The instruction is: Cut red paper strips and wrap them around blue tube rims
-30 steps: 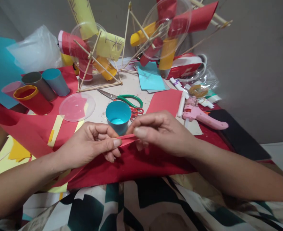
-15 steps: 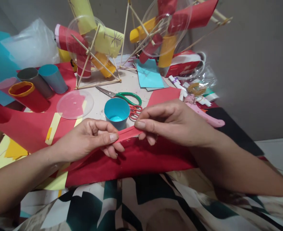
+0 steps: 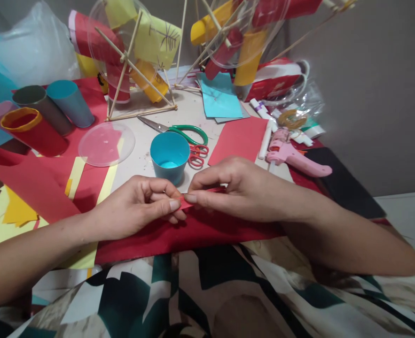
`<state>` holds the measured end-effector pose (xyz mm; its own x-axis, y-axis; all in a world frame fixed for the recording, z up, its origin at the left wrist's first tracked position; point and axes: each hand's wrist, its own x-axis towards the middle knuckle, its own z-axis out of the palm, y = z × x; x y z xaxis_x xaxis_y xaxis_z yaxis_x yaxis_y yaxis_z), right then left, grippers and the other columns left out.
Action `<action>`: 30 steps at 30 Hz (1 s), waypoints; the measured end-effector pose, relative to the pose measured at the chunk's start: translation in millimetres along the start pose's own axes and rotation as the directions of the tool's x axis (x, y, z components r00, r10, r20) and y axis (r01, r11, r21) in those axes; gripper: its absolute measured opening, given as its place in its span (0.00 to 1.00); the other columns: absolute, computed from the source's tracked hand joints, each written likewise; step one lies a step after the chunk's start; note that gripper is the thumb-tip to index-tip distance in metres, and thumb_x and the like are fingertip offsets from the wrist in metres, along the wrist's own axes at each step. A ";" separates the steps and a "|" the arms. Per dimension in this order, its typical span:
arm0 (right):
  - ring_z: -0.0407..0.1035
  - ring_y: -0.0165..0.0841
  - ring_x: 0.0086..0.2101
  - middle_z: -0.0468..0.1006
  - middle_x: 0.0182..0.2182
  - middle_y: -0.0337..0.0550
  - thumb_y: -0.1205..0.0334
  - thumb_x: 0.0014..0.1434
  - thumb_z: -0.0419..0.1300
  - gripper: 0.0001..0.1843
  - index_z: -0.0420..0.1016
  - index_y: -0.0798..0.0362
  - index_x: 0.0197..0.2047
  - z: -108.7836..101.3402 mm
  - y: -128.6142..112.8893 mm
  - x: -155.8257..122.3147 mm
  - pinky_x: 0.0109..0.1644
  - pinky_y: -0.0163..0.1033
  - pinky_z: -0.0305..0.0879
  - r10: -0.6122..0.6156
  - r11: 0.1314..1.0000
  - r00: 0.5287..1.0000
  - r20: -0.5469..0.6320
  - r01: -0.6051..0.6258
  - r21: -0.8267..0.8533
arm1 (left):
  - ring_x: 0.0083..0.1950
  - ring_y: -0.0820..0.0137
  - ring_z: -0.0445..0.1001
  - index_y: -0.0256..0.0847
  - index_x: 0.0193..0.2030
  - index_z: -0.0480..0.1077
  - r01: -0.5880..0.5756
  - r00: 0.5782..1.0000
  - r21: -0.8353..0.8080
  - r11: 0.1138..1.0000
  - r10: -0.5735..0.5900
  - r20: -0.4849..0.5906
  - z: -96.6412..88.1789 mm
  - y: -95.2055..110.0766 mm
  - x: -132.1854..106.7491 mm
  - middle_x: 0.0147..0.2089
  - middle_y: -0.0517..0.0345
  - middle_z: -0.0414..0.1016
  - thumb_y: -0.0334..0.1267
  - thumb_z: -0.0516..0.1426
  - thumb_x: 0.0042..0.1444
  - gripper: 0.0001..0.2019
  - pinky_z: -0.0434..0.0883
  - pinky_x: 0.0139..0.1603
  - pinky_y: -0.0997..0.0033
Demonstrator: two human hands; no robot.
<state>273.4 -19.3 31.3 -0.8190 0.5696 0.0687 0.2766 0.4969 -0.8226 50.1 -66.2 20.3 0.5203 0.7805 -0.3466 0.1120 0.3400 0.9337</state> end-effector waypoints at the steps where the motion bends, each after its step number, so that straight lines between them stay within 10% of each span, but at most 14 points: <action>1: 0.60 0.22 0.21 0.68 0.19 0.34 0.64 0.66 0.58 0.16 0.74 0.57 0.25 -1.7 -0.3 -0.5 0.25 0.31 0.53 0.015 1.000 1.000 0.003 -0.015 0.002 | 0.38 0.72 0.82 0.37 0.38 0.78 -0.016 1.000 0.039 0.999 0.017 -0.012 -0.8 -0.4 0.0 0.36 0.53 0.85 0.41 0.63 0.61 0.08 0.77 0.42 0.77; 10: 0.67 0.24 0.22 0.75 0.20 0.36 0.65 0.65 0.58 0.15 0.73 0.57 0.25 -26.0 -8.9 -5.4 0.27 0.30 0.61 0.088 0.992 0.995 0.051 -0.092 0.083 | 0.32 0.79 0.76 0.42 0.35 0.83 -0.054 0.985 0.220 0.974 0.087 -0.147 -4.3 6.3 -1.1 0.32 0.61 0.84 0.40 0.66 0.58 0.06 0.71 0.34 0.87; 22: 0.67 0.23 0.21 0.75 0.18 0.36 0.59 0.64 0.62 0.16 0.74 0.57 0.25 -36.3 2.5 -7.2 0.25 0.30 0.61 0.150 0.974 0.987 0.057 -0.157 0.162 | 0.26 0.80 0.77 0.40 0.36 0.82 0.114 0.992 -0.070 0.991 -0.111 0.054 -13.6 11.1 1.5 0.30 0.60 0.84 0.34 0.65 0.59 0.03 0.76 0.30 0.86; 30: 0.73 0.28 0.29 0.82 0.29 0.41 0.51 0.64 0.61 0.16 0.83 0.54 0.39 -46.5 -1.0 -14.0 0.29 0.34 0.65 0.090 0.990 0.996 -0.028 -0.092 -0.107 | 0.22 0.82 0.71 0.38 0.34 0.80 0.116 0.993 0.029 0.993 -0.116 0.002 -9.6 5.4 3.2 0.27 0.60 0.82 0.33 0.63 0.59 0.04 0.69 0.24 0.89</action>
<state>308.0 2.7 57.4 -0.7763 0.6303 0.0105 0.4031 0.5092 -0.7604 44.2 -56.9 23.3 0.5056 0.7347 -0.4523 0.1959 0.4127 0.8895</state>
